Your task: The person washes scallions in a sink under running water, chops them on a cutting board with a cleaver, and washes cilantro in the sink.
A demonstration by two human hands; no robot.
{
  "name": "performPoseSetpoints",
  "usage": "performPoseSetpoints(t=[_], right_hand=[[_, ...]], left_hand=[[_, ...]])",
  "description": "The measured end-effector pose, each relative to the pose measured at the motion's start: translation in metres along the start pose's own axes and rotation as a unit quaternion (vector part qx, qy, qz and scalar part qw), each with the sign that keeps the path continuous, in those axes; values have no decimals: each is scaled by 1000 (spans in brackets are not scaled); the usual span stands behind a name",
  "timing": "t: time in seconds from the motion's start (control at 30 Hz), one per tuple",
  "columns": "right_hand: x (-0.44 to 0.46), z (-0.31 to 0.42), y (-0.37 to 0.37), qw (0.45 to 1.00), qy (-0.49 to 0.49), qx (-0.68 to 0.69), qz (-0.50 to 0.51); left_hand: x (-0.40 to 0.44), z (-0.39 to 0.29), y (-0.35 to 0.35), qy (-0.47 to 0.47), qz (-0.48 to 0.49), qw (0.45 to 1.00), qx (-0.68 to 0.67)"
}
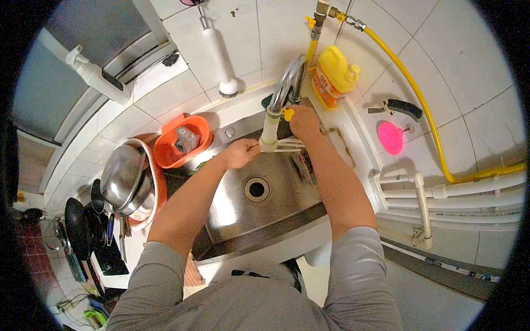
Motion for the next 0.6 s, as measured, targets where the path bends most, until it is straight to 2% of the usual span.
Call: performPoseSetpoints(t=[0.07, 0.13, 0.2, 0.27, 0.33, 0.37, 0.43, 0.5, 0.53, 0.57, 0.6], right_hand=[[3, -9, 7, 998, -30, 11, -47], [-2, 6, 3, 999, 42, 10, 17], [-11, 19, -2, 996, 77, 25, 41], [-17, 26, -6, 995, 77, 58, 22], [-23, 21, -3, 994, 41, 92, -33], [-27, 17, 0, 992, 23, 107, -60], [-58, 11, 4, 970, 5, 128, -207], [-96, 7, 39, 933, 158, 299, -125], [-107, -9, 85, 896, 227, 382, -17], [-116, -22, 125, 836, 289, 457, 89], [-116, -14, 129, 770, 291, 564, 60]], left_hand=[[-2, 1, -1, 4, -10, 1000, -5], [-2, 3, 1, 12, -22, 1000, -17], [-2, 3, 1, 8, -14, 1000, -17], [-3, 7, 1, 10, -13, 1000, -20], [-6, 10, 2, 16, -13, 1000, -23], [-10, 15, 3, -10, 0, 999, -34], [-28, 13, -1, -64, 20, 996, -59], [-33, 36, 9, -53, 21, 989, -136], [-35, 49, 16, -47, 22, 984, -173], [-38, 58, 23, -37, 28, 976, -211], [-40, 66, 30, -26, 34, 968, -249]])
Point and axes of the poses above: each hand's wrist, its own x-axis towards the middle knuckle, its own y-axis out of the palm, z = x × y, the point moved 5 cm from there along x, towards the middle knuckle, and after that the axes turned 11 degrees about z, right-handed, at the moved point
